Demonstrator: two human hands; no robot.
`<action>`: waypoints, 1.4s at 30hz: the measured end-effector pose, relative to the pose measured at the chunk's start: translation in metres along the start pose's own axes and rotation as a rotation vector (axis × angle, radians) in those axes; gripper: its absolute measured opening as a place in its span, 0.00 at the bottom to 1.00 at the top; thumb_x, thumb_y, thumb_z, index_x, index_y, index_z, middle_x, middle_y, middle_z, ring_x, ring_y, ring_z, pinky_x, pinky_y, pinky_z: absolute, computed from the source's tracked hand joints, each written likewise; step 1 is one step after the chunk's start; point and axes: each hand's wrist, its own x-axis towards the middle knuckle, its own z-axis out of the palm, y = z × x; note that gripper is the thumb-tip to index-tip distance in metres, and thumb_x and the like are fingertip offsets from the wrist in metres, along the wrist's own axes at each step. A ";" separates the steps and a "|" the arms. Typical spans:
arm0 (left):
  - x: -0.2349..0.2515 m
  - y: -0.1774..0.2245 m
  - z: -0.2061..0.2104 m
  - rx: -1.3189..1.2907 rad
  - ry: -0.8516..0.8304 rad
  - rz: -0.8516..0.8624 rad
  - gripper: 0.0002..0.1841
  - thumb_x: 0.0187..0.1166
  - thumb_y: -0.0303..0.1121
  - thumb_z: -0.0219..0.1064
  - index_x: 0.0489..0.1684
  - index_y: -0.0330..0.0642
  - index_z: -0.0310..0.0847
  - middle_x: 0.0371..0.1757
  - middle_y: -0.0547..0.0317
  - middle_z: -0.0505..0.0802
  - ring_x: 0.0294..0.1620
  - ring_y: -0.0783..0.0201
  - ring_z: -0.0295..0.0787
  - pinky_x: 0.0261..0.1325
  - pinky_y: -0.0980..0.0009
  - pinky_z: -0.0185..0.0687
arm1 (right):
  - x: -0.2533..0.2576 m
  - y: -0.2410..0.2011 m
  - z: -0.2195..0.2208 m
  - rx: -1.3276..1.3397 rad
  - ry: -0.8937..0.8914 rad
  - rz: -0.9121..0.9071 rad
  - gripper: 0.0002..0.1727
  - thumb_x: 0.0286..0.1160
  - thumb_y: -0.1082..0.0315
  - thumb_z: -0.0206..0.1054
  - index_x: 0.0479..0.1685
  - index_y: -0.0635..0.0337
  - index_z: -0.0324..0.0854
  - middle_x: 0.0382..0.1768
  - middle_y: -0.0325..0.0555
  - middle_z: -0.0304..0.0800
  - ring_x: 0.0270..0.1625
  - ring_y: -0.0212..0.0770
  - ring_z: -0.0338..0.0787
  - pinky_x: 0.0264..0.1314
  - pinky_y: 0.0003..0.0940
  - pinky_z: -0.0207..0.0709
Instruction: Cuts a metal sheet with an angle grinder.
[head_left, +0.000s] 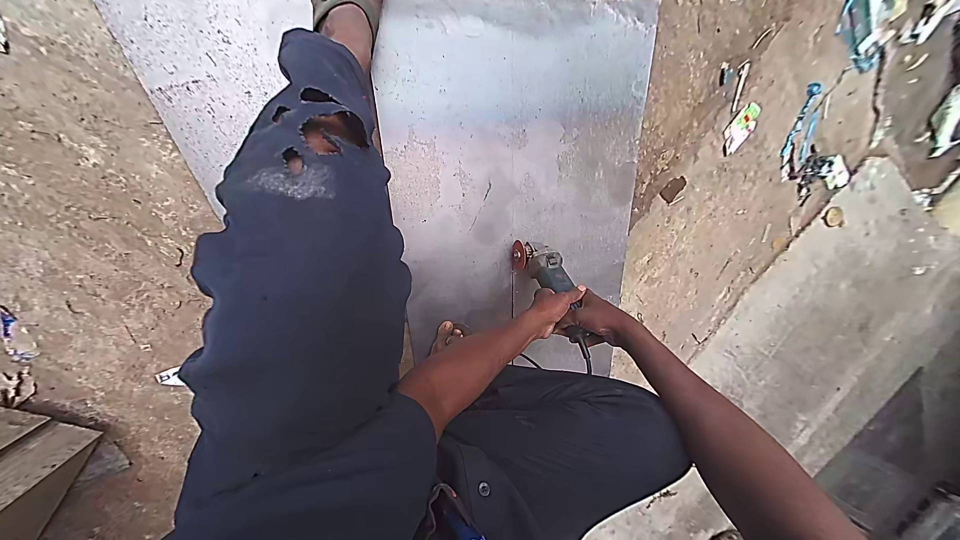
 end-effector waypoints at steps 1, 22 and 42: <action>-0.001 0.002 0.001 0.007 0.000 0.013 0.37 0.80 0.56 0.70 0.77 0.36 0.65 0.58 0.36 0.88 0.52 0.45 0.90 0.52 0.47 0.89 | 0.000 0.000 -0.001 0.016 0.006 -0.015 0.28 0.61 0.68 0.82 0.63 0.55 0.76 0.34 0.53 0.91 0.27 0.44 0.91 0.25 0.38 0.86; -0.001 0.008 -0.002 0.056 0.025 0.089 0.35 0.80 0.54 0.70 0.74 0.34 0.69 0.57 0.36 0.88 0.53 0.47 0.90 0.55 0.48 0.88 | -0.003 -0.005 -0.004 0.074 -0.023 -0.021 0.33 0.62 0.69 0.81 0.70 0.53 0.71 0.41 0.53 0.93 0.33 0.44 0.93 0.27 0.35 0.85; 0.003 0.004 -0.003 0.019 0.015 0.081 0.35 0.79 0.54 0.72 0.74 0.34 0.70 0.59 0.36 0.88 0.55 0.46 0.90 0.56 0.46 0.88 | 0.001 -0.006 -0.004 0.028 -0.005 0.034 0.42 0.61 0.68 0.81 0.78 0.50 0.62 0.42 0.53 0.92 0.33 0.45 0.93 0.29 0.39 0.86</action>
